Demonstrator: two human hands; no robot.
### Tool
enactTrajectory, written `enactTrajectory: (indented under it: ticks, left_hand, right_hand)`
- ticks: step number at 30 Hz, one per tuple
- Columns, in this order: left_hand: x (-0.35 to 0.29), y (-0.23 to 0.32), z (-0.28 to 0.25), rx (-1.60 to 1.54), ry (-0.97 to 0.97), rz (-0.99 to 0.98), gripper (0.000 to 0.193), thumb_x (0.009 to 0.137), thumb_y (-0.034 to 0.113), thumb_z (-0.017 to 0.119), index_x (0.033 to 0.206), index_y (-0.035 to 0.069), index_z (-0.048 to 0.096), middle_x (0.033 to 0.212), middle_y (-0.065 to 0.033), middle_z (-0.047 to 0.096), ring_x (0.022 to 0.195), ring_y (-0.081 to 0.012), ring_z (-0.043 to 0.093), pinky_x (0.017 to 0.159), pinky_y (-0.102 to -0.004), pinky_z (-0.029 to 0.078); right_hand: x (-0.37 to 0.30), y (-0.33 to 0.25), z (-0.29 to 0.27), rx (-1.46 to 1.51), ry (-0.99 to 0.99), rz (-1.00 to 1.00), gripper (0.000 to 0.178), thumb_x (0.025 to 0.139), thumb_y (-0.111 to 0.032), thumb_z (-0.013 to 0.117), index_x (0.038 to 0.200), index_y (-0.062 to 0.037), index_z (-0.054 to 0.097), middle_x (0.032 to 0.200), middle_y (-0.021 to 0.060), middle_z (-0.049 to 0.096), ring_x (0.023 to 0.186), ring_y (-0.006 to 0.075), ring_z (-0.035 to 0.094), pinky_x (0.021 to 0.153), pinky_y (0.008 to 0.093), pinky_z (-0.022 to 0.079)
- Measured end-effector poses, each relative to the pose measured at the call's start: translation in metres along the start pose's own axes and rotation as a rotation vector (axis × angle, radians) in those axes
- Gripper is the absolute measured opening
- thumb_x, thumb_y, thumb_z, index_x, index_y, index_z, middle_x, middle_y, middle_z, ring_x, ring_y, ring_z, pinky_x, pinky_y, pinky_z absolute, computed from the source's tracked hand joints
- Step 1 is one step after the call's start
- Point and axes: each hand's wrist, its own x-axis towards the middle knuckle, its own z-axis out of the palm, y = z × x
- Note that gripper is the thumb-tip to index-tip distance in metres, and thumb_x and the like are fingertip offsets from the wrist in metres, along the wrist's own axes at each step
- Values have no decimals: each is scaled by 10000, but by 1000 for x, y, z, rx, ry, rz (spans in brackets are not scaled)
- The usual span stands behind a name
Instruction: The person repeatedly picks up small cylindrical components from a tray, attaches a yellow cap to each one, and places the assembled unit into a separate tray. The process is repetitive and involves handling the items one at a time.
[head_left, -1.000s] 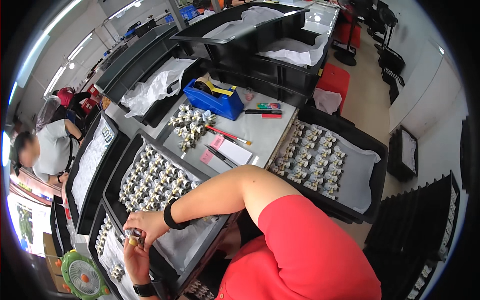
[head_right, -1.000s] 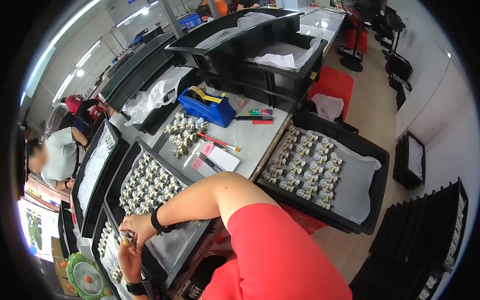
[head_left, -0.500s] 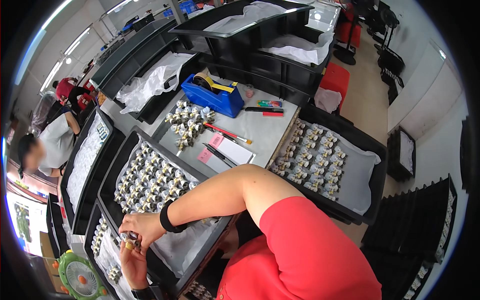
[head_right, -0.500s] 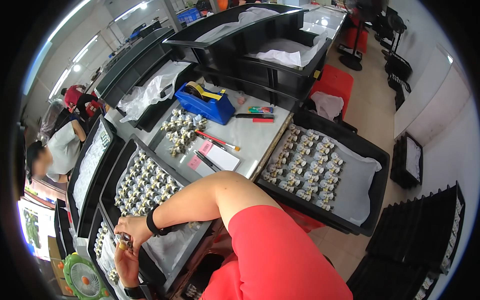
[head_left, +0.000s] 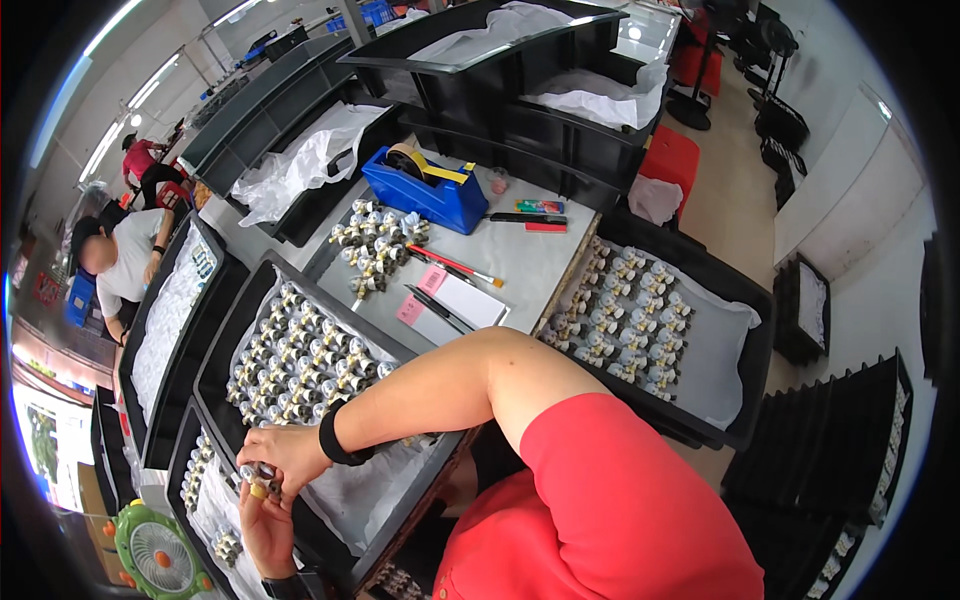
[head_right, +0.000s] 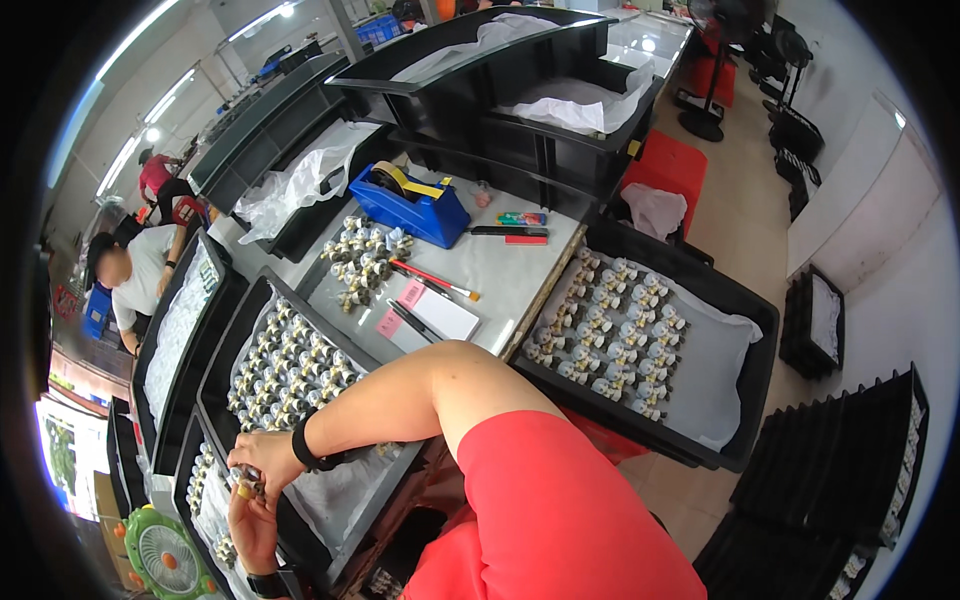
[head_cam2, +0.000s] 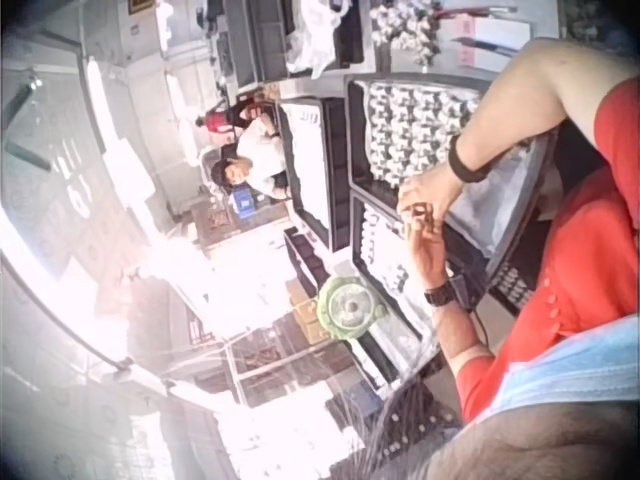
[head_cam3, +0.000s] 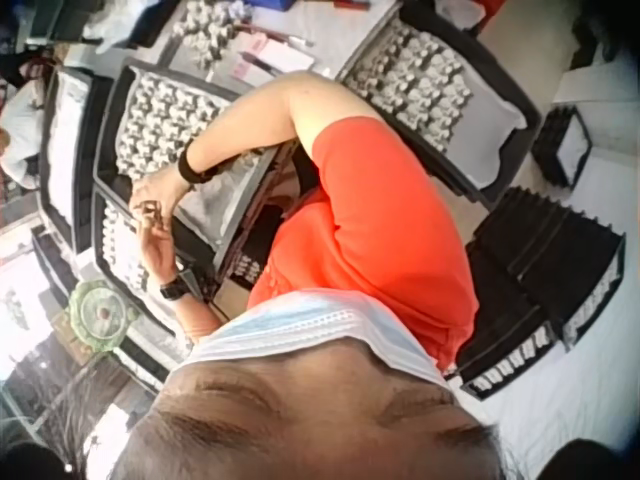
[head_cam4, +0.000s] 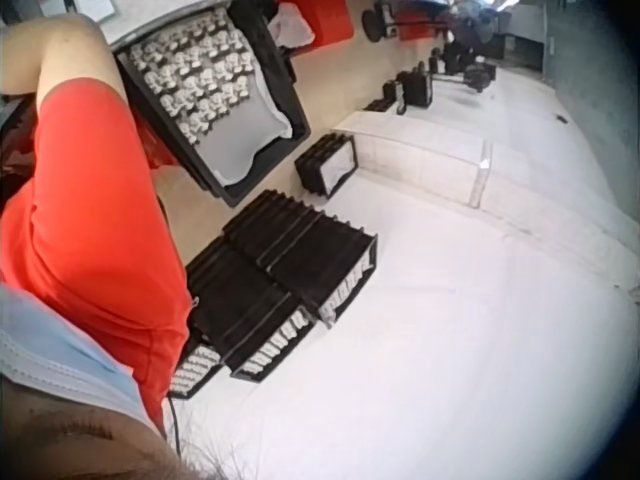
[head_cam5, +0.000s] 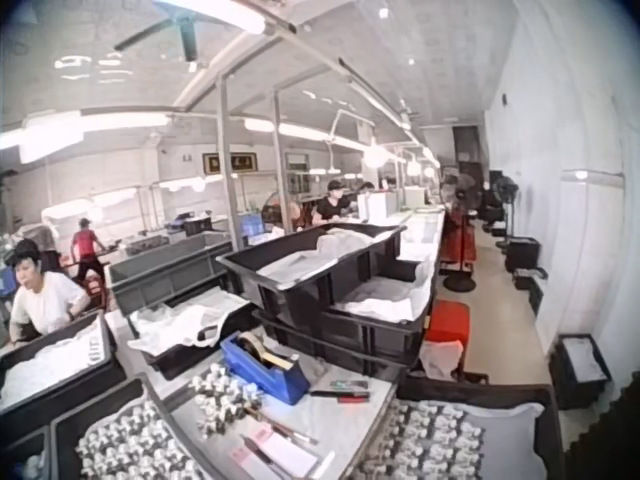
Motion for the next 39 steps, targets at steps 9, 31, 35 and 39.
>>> enactTrajectory:
  ticks: [9,31,35,39]
  left_hand:
    - [-12,5,6,49,-56,44,269,873,65,547,1139,42,517,1094,-97,611,991,-222,610,853,-380,512]
    - [-7,5,16,-30,-91,-54,361,890,9,451,1250,6,419,1121,-133,564,1056,-239,590,876,-357,510]
    - [-6,5,16,-40,-109,-55,388,898,14,442,1283,13,397,1132,-123,557,1071,-253,585,887,-358,498]
    - [-5,3,14,-59,-123,-54,382,900,27,462,1277,15,398,1168,-109,539,1059,-237,587,870,-343,505]
  right_hand:
    - [6,-11,2,0,-23,-98,767,543,-318,812,1176,-20,498,1112,184,505,1032,346,508,886,393,425]
    - [6,-49,-32,-97,-247,91,707,720,-266,770,1305,-72,424,1212,133,461,1103,261,501,883,340,467]
    - [7,-50,-33,-80,-270,151,707,697,-189,773,1306,-86,429,1211,116,453,1071,231,511,833,323,485]
    - [8,-54,-33,-78,-270,156,709,686,-219,781,1289,-69,440,1197,127,469,1078,254,508,862,340,461]
